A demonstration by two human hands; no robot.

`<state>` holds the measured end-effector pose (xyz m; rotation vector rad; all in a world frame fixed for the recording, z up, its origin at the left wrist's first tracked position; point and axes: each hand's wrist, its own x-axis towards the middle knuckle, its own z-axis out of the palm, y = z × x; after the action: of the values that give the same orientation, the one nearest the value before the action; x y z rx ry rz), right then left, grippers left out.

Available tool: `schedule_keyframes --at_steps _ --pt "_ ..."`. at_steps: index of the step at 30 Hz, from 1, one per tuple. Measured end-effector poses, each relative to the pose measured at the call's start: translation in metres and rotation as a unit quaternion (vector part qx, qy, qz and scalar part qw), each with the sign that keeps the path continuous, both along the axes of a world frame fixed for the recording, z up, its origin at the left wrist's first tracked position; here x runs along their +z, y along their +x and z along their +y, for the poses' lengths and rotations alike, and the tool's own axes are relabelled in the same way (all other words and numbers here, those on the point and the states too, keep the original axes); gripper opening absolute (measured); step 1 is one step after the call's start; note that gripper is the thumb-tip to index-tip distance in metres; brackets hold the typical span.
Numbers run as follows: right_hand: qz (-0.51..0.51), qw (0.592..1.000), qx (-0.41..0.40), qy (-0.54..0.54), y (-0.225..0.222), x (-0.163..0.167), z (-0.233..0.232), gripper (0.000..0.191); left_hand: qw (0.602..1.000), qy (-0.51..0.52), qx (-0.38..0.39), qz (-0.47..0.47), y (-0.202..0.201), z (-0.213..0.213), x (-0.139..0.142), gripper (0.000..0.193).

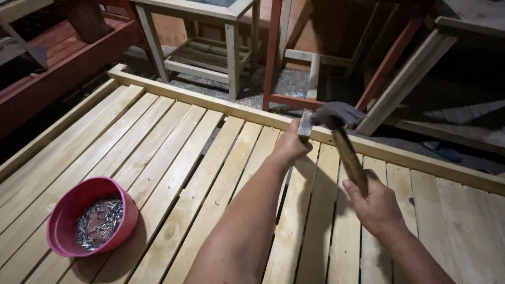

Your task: The person is assembling a wooden slatted furniture frame. They use a hammer to drive nails into the slats and a small wooden block to tap the slats into alignment. A pink bowl containing nails is placed on the frame.

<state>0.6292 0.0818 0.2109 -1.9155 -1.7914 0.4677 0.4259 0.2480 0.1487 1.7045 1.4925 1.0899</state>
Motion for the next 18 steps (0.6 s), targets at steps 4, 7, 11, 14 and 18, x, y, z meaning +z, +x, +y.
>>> schedule_keyframes --at_steps 4,7,11,14,18 --pt "0.011 0.995 -0.039 0.091 0.0 -0.027 0.01 0.042 1.0 -0.027 -0.007 0.001 0.0 -0.002 0.007 0.073" --pt "0.08 0.993 -0.083 0.021 0.003 -0.051 0.029 0.042 0.999 -0.034 0.0 0.009 0.001 -0.002 0.008 0.072" --pt "0.023 0.993 -0.085 0.073 0.012 -0.099 0.067 0.042 1.0 -0.013 -0.001 0.009 0.004 0.001 0.006 0.075" --pt "0.031 0.995 -0.087 0.028 0.017 -0.142 0.097 0.042 1.0 -0.003 0.008 0.005 0.007 0.003 0.005 0.075" --pt "-0.061 0.996 -0.059 -0.017 0.022 -0.167 0.125 0.055 1.0 -0.005 -0.007 -0.023 0.006 0.002 0.005 0.078"
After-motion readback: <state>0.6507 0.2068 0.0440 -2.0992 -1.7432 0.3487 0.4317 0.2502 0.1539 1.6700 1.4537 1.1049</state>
